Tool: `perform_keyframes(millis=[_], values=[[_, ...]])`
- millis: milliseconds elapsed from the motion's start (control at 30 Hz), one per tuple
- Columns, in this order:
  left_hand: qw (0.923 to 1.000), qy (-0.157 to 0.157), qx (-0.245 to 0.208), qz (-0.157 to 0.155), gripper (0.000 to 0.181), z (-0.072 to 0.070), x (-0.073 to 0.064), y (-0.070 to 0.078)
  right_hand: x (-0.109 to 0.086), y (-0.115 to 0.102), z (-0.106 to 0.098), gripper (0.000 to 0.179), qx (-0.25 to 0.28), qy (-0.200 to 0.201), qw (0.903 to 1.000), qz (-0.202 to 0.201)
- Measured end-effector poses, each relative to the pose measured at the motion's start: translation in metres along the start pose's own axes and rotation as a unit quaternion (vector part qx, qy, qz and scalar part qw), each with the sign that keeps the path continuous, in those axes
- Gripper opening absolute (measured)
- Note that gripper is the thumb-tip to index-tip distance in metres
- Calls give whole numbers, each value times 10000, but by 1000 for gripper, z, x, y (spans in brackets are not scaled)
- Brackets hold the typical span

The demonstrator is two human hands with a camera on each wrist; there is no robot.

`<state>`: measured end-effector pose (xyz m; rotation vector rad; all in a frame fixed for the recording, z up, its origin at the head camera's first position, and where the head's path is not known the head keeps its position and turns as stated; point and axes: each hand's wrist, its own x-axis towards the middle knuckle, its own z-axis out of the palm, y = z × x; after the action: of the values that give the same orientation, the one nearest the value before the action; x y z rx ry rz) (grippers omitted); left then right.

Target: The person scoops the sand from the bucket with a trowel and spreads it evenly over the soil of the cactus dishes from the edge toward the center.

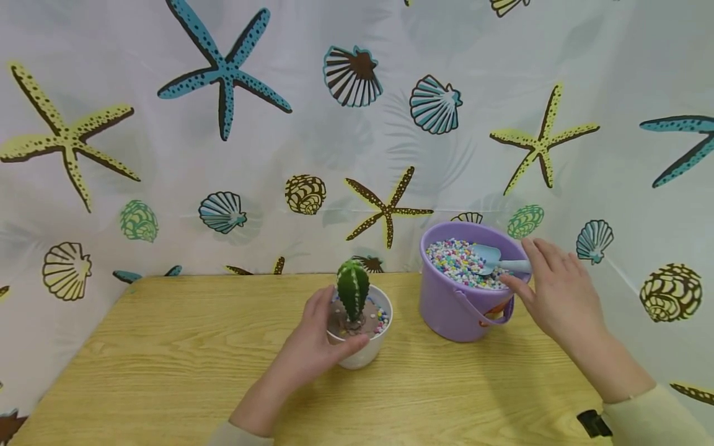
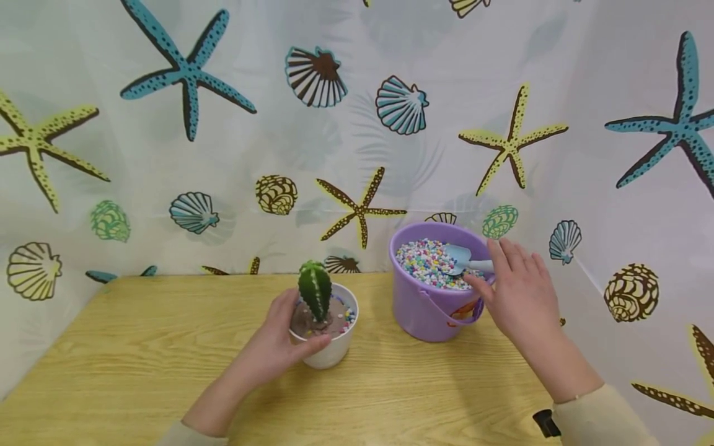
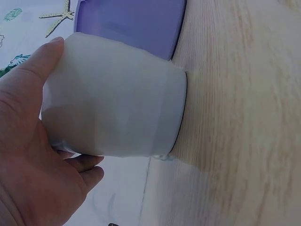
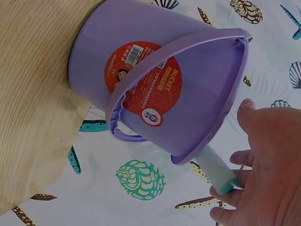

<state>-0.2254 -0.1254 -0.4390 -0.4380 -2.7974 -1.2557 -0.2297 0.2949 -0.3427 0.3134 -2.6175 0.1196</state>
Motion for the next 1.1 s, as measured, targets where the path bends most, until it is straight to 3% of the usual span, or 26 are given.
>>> perform_keyframes(millis=[467, 900, 1100], values=[[9998, -145, -81, 96, 123, 4, -1, 2, 8, 15, 1, 74, -93, 7, 9999, 41], [9983, -374, -448, 82, 125, 6, -3, 9, 19, 23, -2, 58, -34, -630, 9975, 330], [9950, -404, -907, -79, 131, 11, -2, 11, 25, 26, -4, 49, 18, -907, 9950, 411]])
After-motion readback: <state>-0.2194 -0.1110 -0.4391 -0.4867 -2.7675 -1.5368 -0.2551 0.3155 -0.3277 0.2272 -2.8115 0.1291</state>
